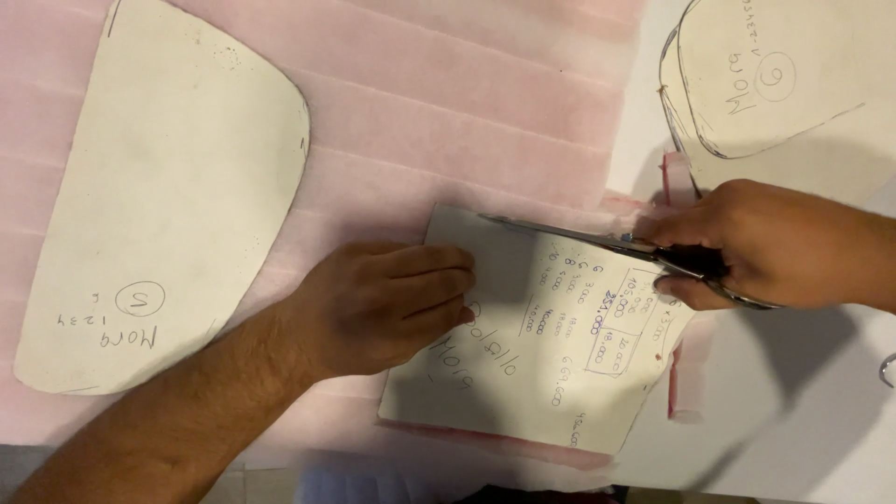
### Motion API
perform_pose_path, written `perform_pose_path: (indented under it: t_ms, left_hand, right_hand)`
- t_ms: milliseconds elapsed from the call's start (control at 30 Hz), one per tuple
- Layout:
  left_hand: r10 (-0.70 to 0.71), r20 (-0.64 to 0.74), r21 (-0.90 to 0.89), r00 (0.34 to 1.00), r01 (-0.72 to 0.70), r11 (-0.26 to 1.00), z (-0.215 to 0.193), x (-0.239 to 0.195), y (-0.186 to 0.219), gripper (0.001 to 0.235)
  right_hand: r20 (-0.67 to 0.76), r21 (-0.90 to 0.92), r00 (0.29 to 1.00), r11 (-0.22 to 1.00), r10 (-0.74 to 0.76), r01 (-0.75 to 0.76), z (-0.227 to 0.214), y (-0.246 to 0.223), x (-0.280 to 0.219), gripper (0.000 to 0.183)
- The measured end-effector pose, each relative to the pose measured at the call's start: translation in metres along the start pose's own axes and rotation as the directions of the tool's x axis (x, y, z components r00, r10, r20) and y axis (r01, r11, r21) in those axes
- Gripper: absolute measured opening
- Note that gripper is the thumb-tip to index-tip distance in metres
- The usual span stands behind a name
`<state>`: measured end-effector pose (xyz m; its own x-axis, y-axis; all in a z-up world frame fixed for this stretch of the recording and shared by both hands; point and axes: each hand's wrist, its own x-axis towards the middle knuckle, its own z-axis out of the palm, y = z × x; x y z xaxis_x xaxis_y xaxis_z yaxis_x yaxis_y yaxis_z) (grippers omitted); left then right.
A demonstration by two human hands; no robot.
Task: Organizing paper patterns on a work surface and using scissors to cut fabric pieces.
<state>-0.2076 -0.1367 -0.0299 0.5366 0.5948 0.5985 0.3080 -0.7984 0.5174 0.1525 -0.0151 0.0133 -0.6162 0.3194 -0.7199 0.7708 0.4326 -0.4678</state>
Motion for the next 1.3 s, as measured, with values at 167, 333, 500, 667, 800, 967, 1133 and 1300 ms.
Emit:
perform_pose_path:
  t_ms: [167, 333, 500, 667, 800, 967, 1133, 1300]
  left_hand:
    - [0.009, -0.004, 0.015, 1.000, -0.009, 1.000, 0.000, 0.000, 0.000, 0.027]
    - [0.033, 0.009, 0.024, 0.999, -0.033, 0.999, -0.003, 0.001, 0.000, 0.029]
    - [0.060, -0.011, 0.071, 0.998, -0.060, 0.996, -0.002, -0.001, 0.000, 0.028]
    - [0.052, 0.013, 0.054, 0.999, -0.052, 0.997, -0.004, -0.005, 0.001, 0.026]
    - [0.021, 0.050, 0.020, 0.999, -0.022, 1.000, -0.004, -0.007, 0.001, 0.025]
    - [0.032, 0.027, 0.032, 0.999, -0.033, 0.999, -0.005, -0.005, 0.002, 0.026]
    - [0.022, 0.041, 0.020, 0.999, -0.023, 1.000, -0.004, -0.007, 0.002, 0.026]
    - [0.083, 0.027, 0.078, 0.996, -0.085, 0.993, -0.007, -0.006, 0.002, 0.030]
  right_hand:
    - [-0.023, 0.011, 1.000, 1.000, -0.019, 0.020, 0.005, 0.004, 0.001, 0.023]
    - [0.013, 0.027, 0.997, 0.997, 0.074, -0.074, 0.002, 0.002, 0.005, 0.036]
    - [-0.062, 0.015, 0.990, 0.992, -0.127, 0.128, -0.010, -0.023, 0.019, 0.032]
    - [-0.046, -0.046, 0.993, 0.993, -0.106, 0.104, -0.014, -0.037, 0.030, 0.036]
    - [-0.057, -0.011, 0.995, 0.997, -0.083, 0.082, -0.008, -0.032, 0.031, 0.035]
    - [-0.078, 0.010, 0.986, 0.989, -0.149, 0.150, -0.004, -0.028, 0.030, 0.030]
    - [-0.095, -0.024, 0.982, 0.986, -0.165, 0.164, -0.005, -0.027, 0.033, 0.029]
    - [-0.026, -0.098, 0.998, 0.993, 0.058, -0.060, -0.010, -0.042, 0.048, 0.049]
